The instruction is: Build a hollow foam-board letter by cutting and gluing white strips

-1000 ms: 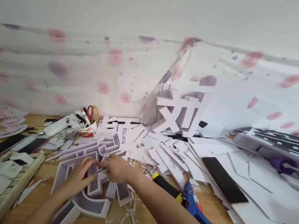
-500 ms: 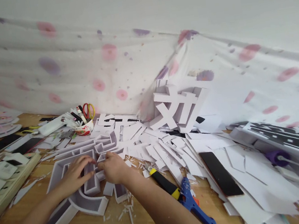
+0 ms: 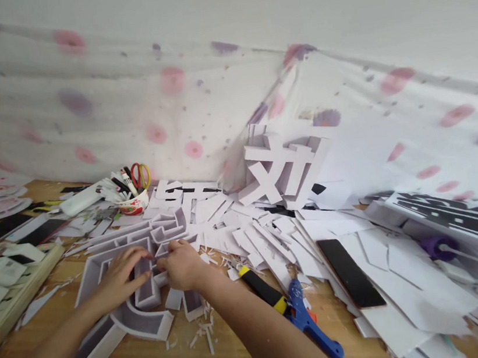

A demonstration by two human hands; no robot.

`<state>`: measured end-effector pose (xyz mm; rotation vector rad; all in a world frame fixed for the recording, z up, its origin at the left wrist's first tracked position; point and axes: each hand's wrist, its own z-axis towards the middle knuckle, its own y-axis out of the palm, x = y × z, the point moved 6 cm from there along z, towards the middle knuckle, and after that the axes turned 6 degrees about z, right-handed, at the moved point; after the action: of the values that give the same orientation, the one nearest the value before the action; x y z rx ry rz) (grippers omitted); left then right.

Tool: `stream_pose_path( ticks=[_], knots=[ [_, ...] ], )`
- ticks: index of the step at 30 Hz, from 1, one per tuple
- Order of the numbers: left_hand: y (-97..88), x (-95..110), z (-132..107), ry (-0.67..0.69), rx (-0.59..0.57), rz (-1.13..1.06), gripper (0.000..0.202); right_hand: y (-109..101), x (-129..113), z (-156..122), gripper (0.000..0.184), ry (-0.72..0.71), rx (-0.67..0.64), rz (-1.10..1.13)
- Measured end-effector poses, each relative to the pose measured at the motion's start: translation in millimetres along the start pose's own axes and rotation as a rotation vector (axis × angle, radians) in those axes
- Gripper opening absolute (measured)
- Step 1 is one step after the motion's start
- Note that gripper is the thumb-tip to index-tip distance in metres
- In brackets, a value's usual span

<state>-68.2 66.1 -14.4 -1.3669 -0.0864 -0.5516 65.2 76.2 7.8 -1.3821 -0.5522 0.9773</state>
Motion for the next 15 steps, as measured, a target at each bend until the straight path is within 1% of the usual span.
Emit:
stream_pose_path(
  ticks=[5, 10, 15],
  knots=[
    [-0.8, 0.3, -0.3, 0.0, 0.013, 0.001, 0.025, -1.8, -1.0, 0.1, 0.02, 0.003, -0.001, -0.006],
    [-0.8, 0.6, -0.3, 0.01, 0.016, 0.008, 0.025, -3.7, -2.1, 2.0, 0.021, 0.021, -0.031, -0.008],
    [-1.6, 2.0, -0.1, 0.0, 0.002, 0.022, 0.026, -8.8, 0.4, 7.4, 0.016, 0.03, -0.079, 0.013]
  ],
)
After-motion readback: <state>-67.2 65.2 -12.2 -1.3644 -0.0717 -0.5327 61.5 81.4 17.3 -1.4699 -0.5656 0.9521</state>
